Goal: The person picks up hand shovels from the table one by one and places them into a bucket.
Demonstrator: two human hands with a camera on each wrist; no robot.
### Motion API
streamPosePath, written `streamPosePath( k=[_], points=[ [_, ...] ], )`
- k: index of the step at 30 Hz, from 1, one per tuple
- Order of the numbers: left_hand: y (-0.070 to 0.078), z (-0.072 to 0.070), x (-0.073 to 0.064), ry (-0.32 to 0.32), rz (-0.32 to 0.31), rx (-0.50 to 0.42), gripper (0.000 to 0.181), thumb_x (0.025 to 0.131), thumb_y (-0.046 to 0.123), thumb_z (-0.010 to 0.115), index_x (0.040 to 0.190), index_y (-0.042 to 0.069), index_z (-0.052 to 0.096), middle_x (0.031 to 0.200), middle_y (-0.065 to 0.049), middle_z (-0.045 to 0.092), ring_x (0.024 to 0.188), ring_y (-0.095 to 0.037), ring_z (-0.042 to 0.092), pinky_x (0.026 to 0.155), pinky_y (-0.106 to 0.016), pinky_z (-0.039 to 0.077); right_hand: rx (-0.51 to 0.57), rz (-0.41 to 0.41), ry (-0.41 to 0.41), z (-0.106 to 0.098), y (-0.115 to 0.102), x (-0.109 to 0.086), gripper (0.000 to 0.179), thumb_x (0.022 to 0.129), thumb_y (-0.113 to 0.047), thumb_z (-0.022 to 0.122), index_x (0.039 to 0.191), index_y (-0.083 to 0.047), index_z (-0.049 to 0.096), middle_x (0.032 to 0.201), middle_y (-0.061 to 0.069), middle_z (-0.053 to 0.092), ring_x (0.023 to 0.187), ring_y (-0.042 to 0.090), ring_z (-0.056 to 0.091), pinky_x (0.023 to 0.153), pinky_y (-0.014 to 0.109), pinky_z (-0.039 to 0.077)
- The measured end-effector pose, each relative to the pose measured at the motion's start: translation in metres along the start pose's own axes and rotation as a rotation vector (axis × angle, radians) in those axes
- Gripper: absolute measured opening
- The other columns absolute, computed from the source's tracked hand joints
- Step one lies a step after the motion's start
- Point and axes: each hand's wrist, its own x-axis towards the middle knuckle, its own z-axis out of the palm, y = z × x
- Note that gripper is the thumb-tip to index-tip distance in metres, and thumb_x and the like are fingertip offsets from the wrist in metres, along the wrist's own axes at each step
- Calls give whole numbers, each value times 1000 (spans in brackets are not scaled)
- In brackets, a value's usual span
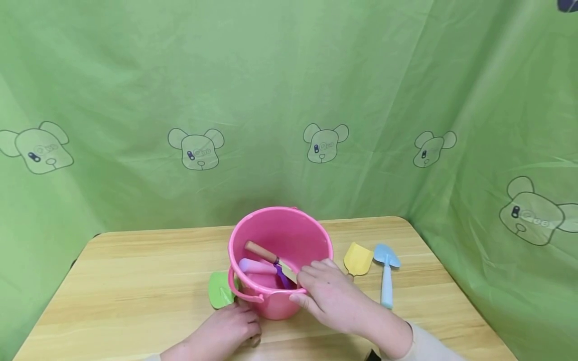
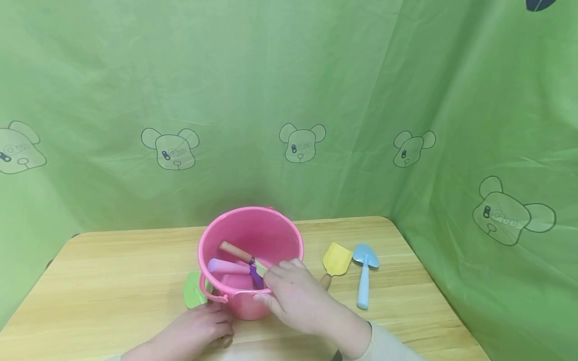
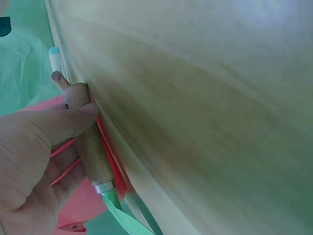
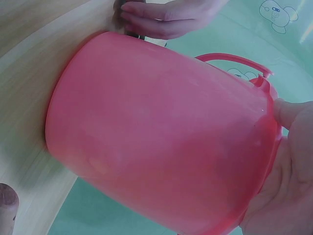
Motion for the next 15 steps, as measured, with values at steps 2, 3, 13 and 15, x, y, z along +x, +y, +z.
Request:
streamPosePath(
  k=[2, 3, 13, 15],
  points=[
    [-1, 0, -1, -11, -1, -12, 18, 78, 19, 77, 77, 30, 63, 79, 20, 57, 85, -5, 56, 83, -26, 49, -1, 0, 2, 0, 0, 0, 26, 102, -46, 52, 87, -25, 53, 80, -16, 43, 83, 8, 47, 84, 32, 41],
    [-1, 1, -1, -13, 1, -15, 19, 78, 19, 77, 77, 31, 63, 79, 21, 57, 84, -4, 56, 82, -26, 49, -1, 1, 3, 0, 0, 0, 25, 102, -44, 53, 87, -25, 53, 80, -16, 43, 83, 8, 47, 84, 32, 41],
    [-5, -6, -10, -14, 0, -105, 12, 82, 23, 77, 82, 31, 68, 84, 22, 62, 83, 2, 59, 85, -26, 50, 10, 7, 5, 0, 0, 0, 26, 101, -47, 53, 86, -26, 52, 80, -16, 42, 82, 7, 46, 84, 31, 40],
    [-6, -11, -12, -20, -19, -141, 12, 83, 23, 77, 85, 30, 68, 84, 23, 62, 82, 4, 58, 85, -26, 50, 12, 5, 4, 0, 0, 0, 27, 102, -48, 52, 86, -26, 51, 79, -17, 41, 81, 7, 45, 83, 30, 40]
  ],
)
